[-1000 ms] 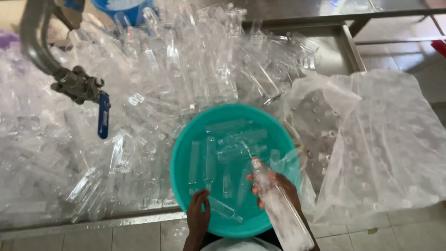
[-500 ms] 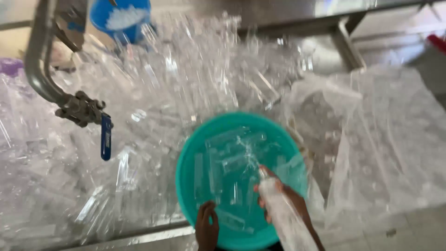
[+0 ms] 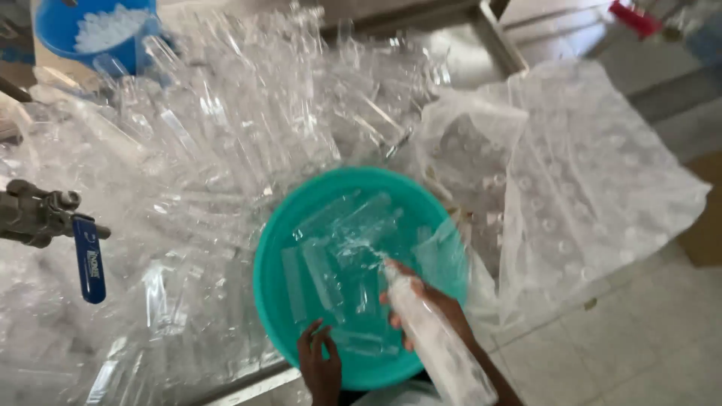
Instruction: The person washes clear plastic bottles by hand in a teal basin filled with water. They repeatedly submerge the bottles, agitate them in the water, and then place them on a metal table to the left. A large pile of similar bottles is visible on the table.
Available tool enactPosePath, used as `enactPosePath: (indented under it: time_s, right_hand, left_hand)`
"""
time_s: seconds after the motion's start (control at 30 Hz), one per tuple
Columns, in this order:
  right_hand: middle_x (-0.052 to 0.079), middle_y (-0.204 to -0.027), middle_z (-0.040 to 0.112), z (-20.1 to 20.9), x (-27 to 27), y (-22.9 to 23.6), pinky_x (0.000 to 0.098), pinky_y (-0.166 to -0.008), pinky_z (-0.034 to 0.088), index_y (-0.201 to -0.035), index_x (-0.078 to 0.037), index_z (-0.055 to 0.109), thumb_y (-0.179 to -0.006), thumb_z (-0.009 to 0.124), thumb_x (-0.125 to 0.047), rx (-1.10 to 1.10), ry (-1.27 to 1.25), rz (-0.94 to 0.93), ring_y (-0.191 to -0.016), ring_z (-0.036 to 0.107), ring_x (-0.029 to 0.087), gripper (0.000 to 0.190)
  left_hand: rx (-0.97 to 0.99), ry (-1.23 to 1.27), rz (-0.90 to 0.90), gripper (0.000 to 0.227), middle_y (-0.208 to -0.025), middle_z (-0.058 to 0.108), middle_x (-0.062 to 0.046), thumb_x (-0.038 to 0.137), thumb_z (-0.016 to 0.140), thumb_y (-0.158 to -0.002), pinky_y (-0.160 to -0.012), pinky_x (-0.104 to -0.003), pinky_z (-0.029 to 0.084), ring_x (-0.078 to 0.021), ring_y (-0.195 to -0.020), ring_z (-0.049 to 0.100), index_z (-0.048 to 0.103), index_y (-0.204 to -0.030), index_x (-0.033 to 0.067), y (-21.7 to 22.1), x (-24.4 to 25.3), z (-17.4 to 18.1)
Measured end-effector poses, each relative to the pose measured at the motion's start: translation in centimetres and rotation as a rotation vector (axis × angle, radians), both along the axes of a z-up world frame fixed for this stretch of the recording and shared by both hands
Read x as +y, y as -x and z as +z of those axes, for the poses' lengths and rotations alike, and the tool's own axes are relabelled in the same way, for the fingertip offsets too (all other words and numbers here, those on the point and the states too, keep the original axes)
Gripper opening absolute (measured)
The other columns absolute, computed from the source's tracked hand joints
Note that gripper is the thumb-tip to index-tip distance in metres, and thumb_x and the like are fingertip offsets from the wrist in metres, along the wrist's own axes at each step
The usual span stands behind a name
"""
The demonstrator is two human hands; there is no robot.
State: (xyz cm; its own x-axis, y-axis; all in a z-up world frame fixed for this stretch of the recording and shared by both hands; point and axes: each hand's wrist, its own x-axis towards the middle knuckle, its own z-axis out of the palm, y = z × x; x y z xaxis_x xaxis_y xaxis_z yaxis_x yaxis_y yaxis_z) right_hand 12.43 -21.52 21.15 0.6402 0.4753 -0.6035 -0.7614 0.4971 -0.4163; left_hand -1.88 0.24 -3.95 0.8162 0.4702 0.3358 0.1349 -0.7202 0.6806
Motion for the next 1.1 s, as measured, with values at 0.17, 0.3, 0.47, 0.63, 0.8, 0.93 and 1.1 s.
enactPosePath:
  time_s: [0.17,0.3,0.47,0.63,0.8,0.93,1.1]
  right_hand:
    - [0.022,-0.095,0.077,-5.5,1.5,-0.5,0.0348,-0.046,0.05,-0.13,0.0,0.074,-0.096,0.071,-0.038,0.012,0.254,-0.111,-0.062,0.068,0.027,0.052]
    - [0.021,-0.118,0.072,-2.9,0.8,0.7,0.0421,-0.041,0.059,-0.168,-0.019,0.05,-0.091,0.071,-0.046,-0.007,0.026,-0.085,-0.072,0.073,0.028,0.084]
    - [0.023,-0.109,0.07,-10.5,1.1,-1.0,0.0465,-0.058,0.065,-0.143,-0.015,0.055,-0.093,0.077,-0.036,0.122,-0.231,-0.042,-0.079,0.075,0.034,0.059]
    - [0.016,-0.097,0.079,-10.4,2.0,-0.6,0.0355,-0.052,0.058,-0.124,-0.015,0.072,-0.096,0.077,-0.034,0.117,0.101,-0.245,-0.072,0.074,0.024,0.034]
    - [0.027,-0.126,0.069,-7.7,-0.6,-0.8,0.0484,-0.056,0.067,-0.16,-0.013,0.051,-0.098,0.072,-0.036,-0.105,-0.241,-0.095,-0.088,0.076,0.036,0.07]
    - [0.015,-0.094,0.077,-9.0,2.0,-0.8,0.0338,-0.06,0.06,-0.11,-0.012,0.072,-0.093,0.079,-0.035,0.074,-0.017,-0.194,-0.075,0.074,0.025,0.029]
    - [0.02,-0.1,0.079,-11.7,2.0,-3.0,0.0392,-0.057,0.062,-0.116,-0.015,0.069,-0.096,0.08,-0.032,0.077,0.024,-0.249,-0.071,0.075,0.027,0.028]
  left_hand:
    - [-0.017,-0.053,-0.049,0.025,-0.14,0.071,-0.012,-0.001,0.07,-0.098,-0.092,-0.046,0.06,-0.0354,-0.123,0.067,0.078,-0.118,0.0128,1.6,-0.2,-1.6]
    - [0.026,-0.027,0.079,0.023,-0.135,0.073,-0.007,0.002,0.069,-0.096,-0.083,-0.043,0.064,-0.0283,-0.111,0.073,0.083,-0.107,0.0182,-0.1,-0.1,-1.5]
    - [0.065,-0.062,-0.034,0.02,-0.138,0.071,-0.01,0.003,0.068,-0.102,-0.081,-0.045,0.061,-0.0329,-0.122,0.068,0.079,-0.114,0.0159,-0.3,1.2,0.7]
    - [0.032,-0.11,-0.054,0.018,-0.135,0.072,-0.011,0.002,0.07,-0.103,-0.08,-0.042,0.062,-0.0325,-0.121,0.069,0.078,-0.115,0.0127,0.4,-0.4,1.5]
    - [0.103,-0.058,-0.012,0.017,-0.135,0.072,-0.007,0.008,0.068,-0.103,-0.071,-0.043,0.063,-0.0313,-0.123,0.069,0.078,-0.113,0.0173,-1.1,-0.5,1.0]
    - [-0.005,-0.1,-0.072,0.017,-0.134,0.07,-0.011,0.002,0.068,-0.104,-0.072,-0.04,0.061,-0.0324,-0.118,0.069,0.077,-0.114,0.0127,-0.1,0.9,3.3]
    - [-0.021,-0.091,-0.067,0.016,-0.133,0.071,-0.011,0.002,0.069,-0.103,-0.081,-0.041,0.061,-0.0323,-0.12,0.069,0.076,-0.114,0.0112,-2.1,-0.7,2.8]
